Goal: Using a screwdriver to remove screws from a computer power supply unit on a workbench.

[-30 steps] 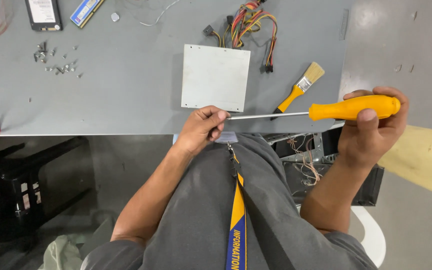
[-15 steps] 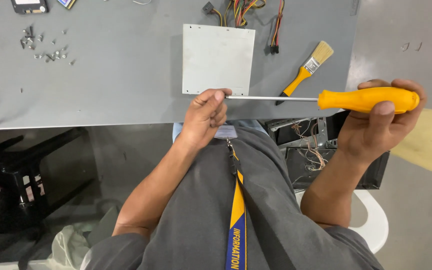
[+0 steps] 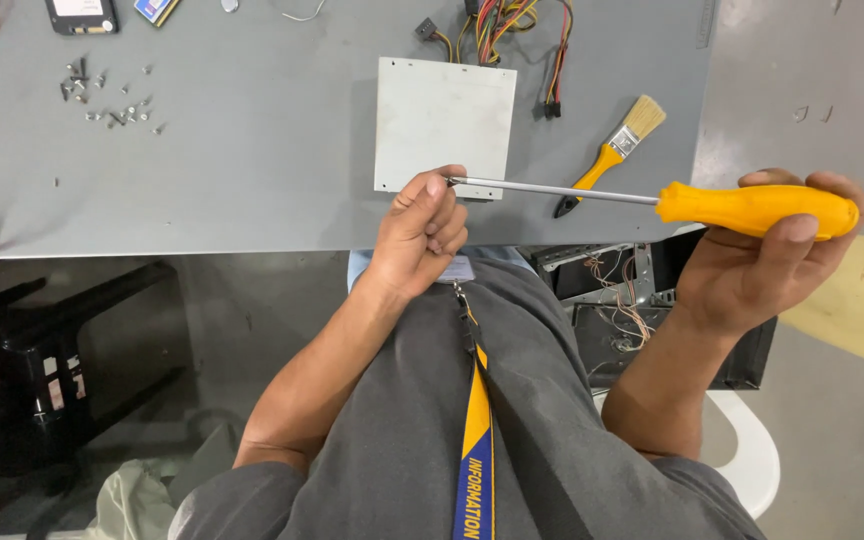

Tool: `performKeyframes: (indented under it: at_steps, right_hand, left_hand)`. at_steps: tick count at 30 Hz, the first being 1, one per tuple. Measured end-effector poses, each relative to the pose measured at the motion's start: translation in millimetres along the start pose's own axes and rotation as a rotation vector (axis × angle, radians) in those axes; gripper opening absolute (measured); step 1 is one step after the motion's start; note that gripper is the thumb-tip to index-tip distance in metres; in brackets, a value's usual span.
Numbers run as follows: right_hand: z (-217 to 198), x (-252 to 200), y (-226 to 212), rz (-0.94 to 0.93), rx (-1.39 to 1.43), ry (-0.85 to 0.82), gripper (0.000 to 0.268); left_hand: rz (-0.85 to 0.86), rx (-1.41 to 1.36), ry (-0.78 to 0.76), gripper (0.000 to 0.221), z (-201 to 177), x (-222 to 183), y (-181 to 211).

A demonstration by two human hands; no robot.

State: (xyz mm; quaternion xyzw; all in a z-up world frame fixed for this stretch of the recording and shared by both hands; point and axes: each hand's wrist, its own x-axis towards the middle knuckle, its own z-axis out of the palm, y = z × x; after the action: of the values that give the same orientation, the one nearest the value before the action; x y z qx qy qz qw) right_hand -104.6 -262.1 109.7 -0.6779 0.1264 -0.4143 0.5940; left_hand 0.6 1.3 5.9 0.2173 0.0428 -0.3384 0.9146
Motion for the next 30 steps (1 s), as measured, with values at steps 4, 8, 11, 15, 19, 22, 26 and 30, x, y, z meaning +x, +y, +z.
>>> performKeyframes:
  at_steps: [4, 8, 11, 15, 19, 22, 26, 30]
  right_hand:
    - [2, 0, 0, -0.032, -0.005, -0.019, 0.041]
    - [4, 0, 0, -0.057, -0.005, -0.020, 0.041]
    - [10, -1, -4, -0.081, -0.024, -0.012, 0.042]
    - [22, -5, -8, -0.101, -0.026, 0.058, 0.041]
    - [28, -7, -10, 0.006, -0.028, 0.122, 0.047]
    - [25, -2, -9, -0.005, -0.046, 0.146, 0.051]
    - [11, 5, -1, -0.029, -0.054, 0.155, 0.051]
    - [-5, 16, 2, -0.138, -0.045, 0.055, 0.045]
  left_hand:
    - [0.013, 0.051, 0.047, 0.038, 8, -1, 4]
    - [0.036, 0.045, 0.060, 0.034, 11, 1, 3]
    - [0.087, 0.107, 0.094, 0.031, 14, 3, 5]
    - [0.205, 0.152, 0.140, 0.017, 10, 11, 4]
    - [0.245, 0.252, 0.103, 0.031, 15, 13, 10]
    - [0.277, 0.346, 0.045, 0.030, 15, 14, 10]
    - [0.291, 0.460, 0.002, 0.035, 16, 14, 9]
    - [0.254, 0.700, -0.067, 0.048, 11, 13, 12]
